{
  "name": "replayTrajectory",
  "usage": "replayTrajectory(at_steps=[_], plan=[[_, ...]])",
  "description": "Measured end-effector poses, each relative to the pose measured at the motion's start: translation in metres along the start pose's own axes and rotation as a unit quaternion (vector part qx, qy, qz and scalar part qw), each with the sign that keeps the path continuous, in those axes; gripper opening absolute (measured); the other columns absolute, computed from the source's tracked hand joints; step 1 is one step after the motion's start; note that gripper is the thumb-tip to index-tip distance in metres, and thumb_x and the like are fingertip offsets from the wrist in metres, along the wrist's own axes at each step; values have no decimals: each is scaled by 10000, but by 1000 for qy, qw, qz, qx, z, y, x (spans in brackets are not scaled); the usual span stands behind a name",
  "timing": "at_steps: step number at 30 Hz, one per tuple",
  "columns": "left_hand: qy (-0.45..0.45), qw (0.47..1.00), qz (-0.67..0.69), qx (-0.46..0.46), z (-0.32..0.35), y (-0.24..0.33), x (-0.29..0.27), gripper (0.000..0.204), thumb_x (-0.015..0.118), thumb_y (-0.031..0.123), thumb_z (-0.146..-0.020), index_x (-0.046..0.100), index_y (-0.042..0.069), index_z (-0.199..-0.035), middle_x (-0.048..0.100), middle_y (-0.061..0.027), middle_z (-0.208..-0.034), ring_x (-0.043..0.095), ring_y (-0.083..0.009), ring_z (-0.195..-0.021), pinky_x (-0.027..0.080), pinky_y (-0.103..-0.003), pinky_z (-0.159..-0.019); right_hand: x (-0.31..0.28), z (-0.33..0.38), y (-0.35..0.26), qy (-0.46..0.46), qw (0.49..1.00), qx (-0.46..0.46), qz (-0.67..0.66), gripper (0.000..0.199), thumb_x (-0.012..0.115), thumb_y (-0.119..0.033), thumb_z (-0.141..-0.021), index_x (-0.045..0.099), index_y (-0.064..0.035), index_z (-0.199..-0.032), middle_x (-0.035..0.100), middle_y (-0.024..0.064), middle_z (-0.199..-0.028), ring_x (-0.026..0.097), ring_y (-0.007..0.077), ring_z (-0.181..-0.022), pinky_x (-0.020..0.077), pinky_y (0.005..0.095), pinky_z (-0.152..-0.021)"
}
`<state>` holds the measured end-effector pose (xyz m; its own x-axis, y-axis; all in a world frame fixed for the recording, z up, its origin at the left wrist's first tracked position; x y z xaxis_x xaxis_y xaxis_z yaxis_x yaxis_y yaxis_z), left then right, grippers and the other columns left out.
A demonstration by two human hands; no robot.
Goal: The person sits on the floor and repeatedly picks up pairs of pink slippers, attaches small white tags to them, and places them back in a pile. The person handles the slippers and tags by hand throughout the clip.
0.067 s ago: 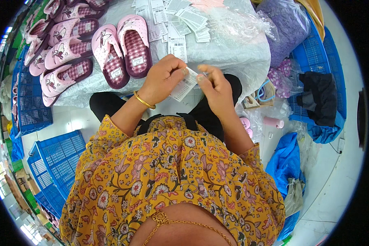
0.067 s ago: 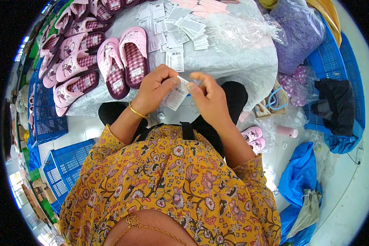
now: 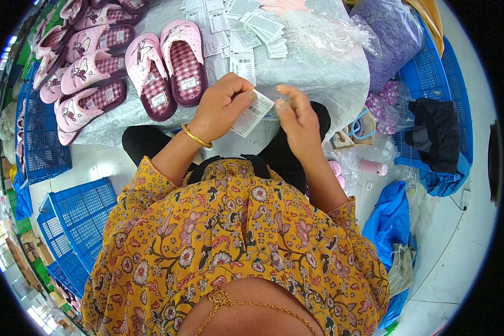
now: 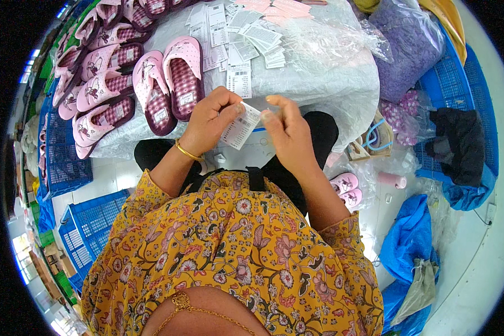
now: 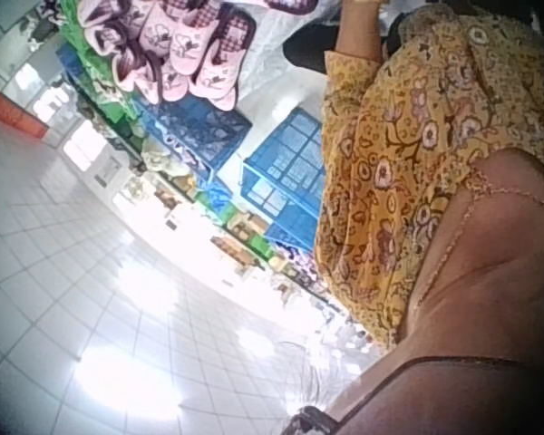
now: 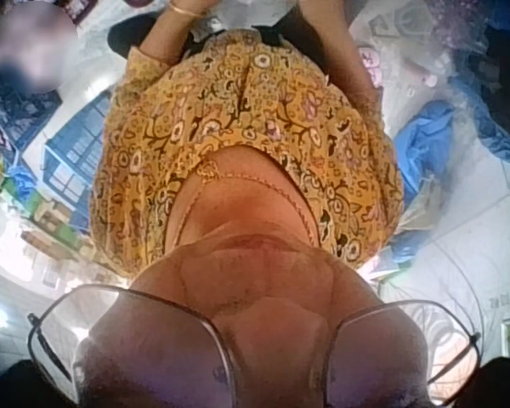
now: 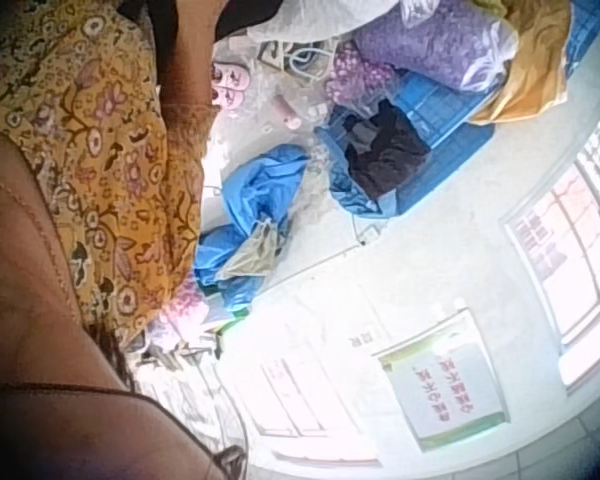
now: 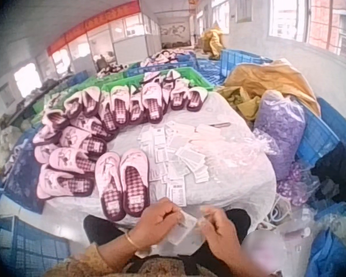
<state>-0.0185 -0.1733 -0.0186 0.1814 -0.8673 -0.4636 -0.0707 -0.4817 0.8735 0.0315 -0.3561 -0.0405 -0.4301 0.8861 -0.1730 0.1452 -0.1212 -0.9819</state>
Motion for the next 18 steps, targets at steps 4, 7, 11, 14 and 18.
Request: replayTrajectory(at_steps=[4, 7, 11, 14, 18], plan=[[39, 999, -8, 30, -2, -3, 1, 161, 616, 159, -890, 629, -1, -908, 594, -125, -825, 587, -243, -756, 466, -330, -691, -3, 6, -6, 7, 1000, -6, -30, 168, 611, -164, -953, 609, -1, -997, 576, 33, -799, 505, 86, -674, 435, 262, -616], [32, 999, 18, -35, 3, -6, 8, 121, 584, 109, -931, 612, -7, -950, 585, -58, -808, 534, -133, -710, 439, -265, -647, 2, 7, -13, 15, 997, -60, 46, 131, 640, -120, -928, 618, 2, -972, 602, 41, -827, 519, 81, -685, 449, 265, -626], [57, 998, -9, 13, 5, 1, 9, 118, 587, 104, -923, 615, -7, -953, 610, -98, -806, 567, -189, -706, 467, -298, -649, 4, 5, -15, 51, 988, -103, 108, 124, 691, -55, -875, 641, -4, -977, 635, 44, -813, 534, 61, -664, 455, 248, -596], [78, 995, -25, 52, 6, 5, 11, 110, 612, 98, -883, 628, -2, -926, 624, -158, -814, 618, -313, -730, 492, -358, -660, 8, 3, -4, 51, 999, -6, -12, 170, 710, -48, -853, 651, -4, -1006, 654, 42, -789, 539, 47, -628, 450, 228, -565], [85, 988, -56, 112, 8, 11, 13, 99, 632, 76, -852, 634, 0, -915, 624, -153, -811, 616, -329, -746, 494, -382, -660, 7, 4, -10, 70, 997, 22, 5, 202, 714, -55, -850, 645, 3, -1031, 667, 41, -789, 539, 40, -607, 448, 215, -556]])
Point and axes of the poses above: each hand's wrist, its own z-axis away from the middle knuckle, its own x-axis out of the palm, y = z × x, the point moved 3 cm from there along -z, towards the middle knuckle
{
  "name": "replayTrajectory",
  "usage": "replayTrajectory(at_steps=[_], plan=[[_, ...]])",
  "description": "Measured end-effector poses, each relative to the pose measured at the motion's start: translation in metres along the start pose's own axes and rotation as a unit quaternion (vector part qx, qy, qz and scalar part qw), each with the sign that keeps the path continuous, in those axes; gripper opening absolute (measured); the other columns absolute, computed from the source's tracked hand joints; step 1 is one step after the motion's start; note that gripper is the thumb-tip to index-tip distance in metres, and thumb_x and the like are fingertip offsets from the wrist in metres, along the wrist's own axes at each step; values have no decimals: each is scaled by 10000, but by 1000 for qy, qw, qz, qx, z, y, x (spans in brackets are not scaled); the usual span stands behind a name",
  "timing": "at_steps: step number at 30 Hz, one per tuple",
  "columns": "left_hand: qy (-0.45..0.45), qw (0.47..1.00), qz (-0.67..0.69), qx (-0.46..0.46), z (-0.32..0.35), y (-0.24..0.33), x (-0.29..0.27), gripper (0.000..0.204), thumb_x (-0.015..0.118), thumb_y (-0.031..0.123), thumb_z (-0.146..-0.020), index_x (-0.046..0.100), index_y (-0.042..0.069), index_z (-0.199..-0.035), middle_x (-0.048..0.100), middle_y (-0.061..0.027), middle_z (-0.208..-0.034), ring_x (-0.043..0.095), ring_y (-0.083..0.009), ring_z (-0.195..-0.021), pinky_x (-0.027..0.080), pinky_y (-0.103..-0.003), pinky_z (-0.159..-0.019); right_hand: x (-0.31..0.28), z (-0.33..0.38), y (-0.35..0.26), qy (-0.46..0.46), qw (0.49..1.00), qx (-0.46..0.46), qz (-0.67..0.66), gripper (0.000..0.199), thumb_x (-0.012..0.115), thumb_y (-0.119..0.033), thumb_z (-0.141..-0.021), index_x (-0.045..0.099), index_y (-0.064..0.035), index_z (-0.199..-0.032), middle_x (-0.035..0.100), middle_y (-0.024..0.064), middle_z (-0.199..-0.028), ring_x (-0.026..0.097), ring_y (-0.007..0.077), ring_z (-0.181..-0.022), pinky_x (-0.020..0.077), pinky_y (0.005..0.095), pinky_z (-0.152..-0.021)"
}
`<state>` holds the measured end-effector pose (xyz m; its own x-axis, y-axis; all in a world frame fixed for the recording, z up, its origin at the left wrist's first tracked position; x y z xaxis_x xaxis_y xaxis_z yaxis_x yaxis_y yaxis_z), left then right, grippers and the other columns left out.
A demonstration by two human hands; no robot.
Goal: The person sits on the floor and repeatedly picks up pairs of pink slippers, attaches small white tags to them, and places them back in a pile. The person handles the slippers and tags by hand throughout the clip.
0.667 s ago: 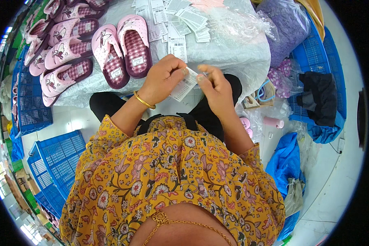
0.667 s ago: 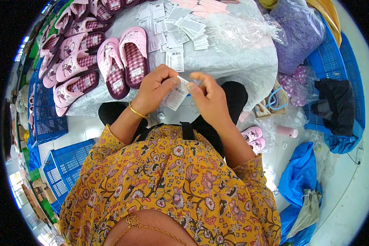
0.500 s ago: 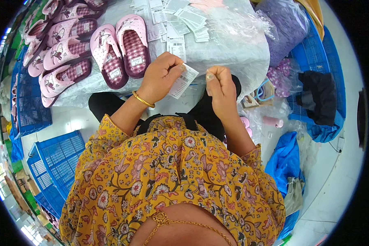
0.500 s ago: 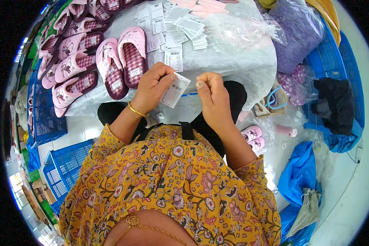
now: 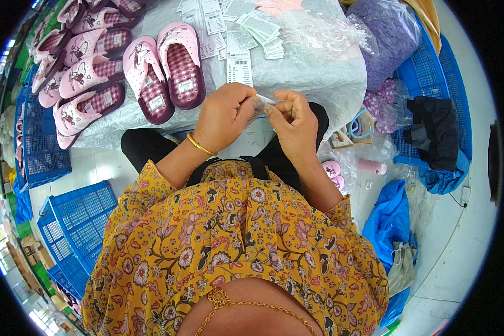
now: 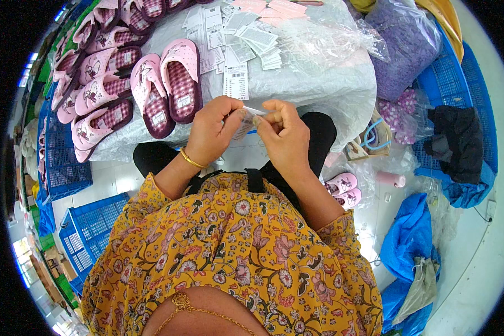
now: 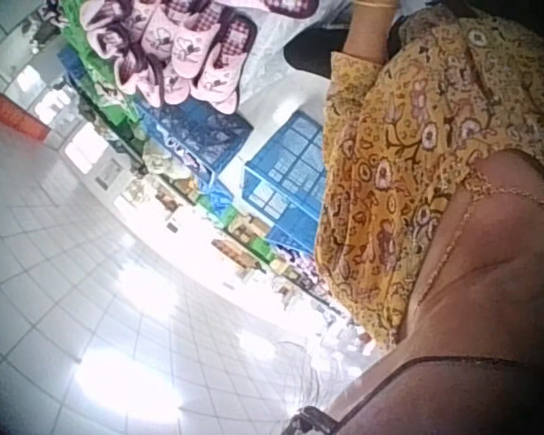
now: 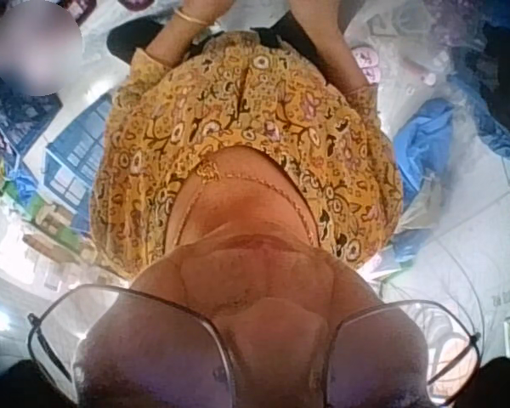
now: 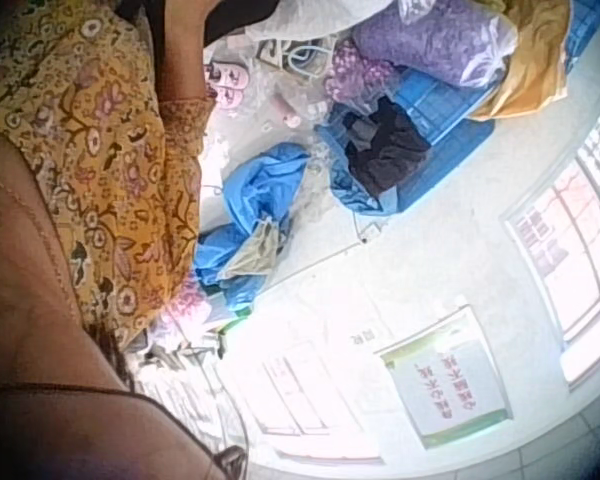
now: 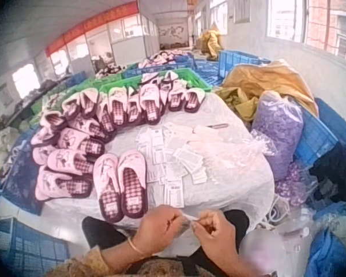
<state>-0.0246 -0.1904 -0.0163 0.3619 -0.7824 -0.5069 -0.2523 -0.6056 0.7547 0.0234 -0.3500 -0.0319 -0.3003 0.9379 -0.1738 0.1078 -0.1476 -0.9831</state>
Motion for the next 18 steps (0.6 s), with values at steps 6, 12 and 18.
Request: replayTrajectory(at_steps=[6, 12, 18], plan=[[18, 992, -81, 96, 2, 10, 1, 89, 667, 40, -801, 635, 26, -882, 637, -125, -812, 607, -327, -736, 493, -398, -628, 3, 1, 12, -7, 1000, -9, -19, 238, 700, -61, -861, 641, 4, -1082, 638, 21, -767, 530, 37, -628, 442, 211, -567], [18, 985, -100, 142, 7, 15, 1, 152, 682, -16, -768, 628, 28, -903, 643, -121, -844, 603, -322, -738, 489, -396, -631, 2, 6, 12, -18, 999, 2, -51, 239, 676, -34, -865, 645, 3, -1099, 597, -3, -765, 516, 35, -660, 435, 199, -593], [14, 983, -91, 158, 7, 14, 4, 118, 678, 25, -813, 635, 18, -923, 646, -118, -845, 609, -283, -734, 487, -372, -633, 5, 3, 12, -23, 995, 0, -93, 213, 668, -32, -877, 644, 9, -1085, 609, -6, -783, 533, 35, -682, 449, 203, -609]])
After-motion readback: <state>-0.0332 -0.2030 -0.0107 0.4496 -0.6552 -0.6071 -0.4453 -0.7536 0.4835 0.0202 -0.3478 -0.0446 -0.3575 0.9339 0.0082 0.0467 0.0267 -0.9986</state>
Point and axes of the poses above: each hand's wrist, its own z-axis away from the middle knuckle, its own x-axis out of the palm, y = z × x, the point moved 3 cm from there along -z, towards the middle knuckle
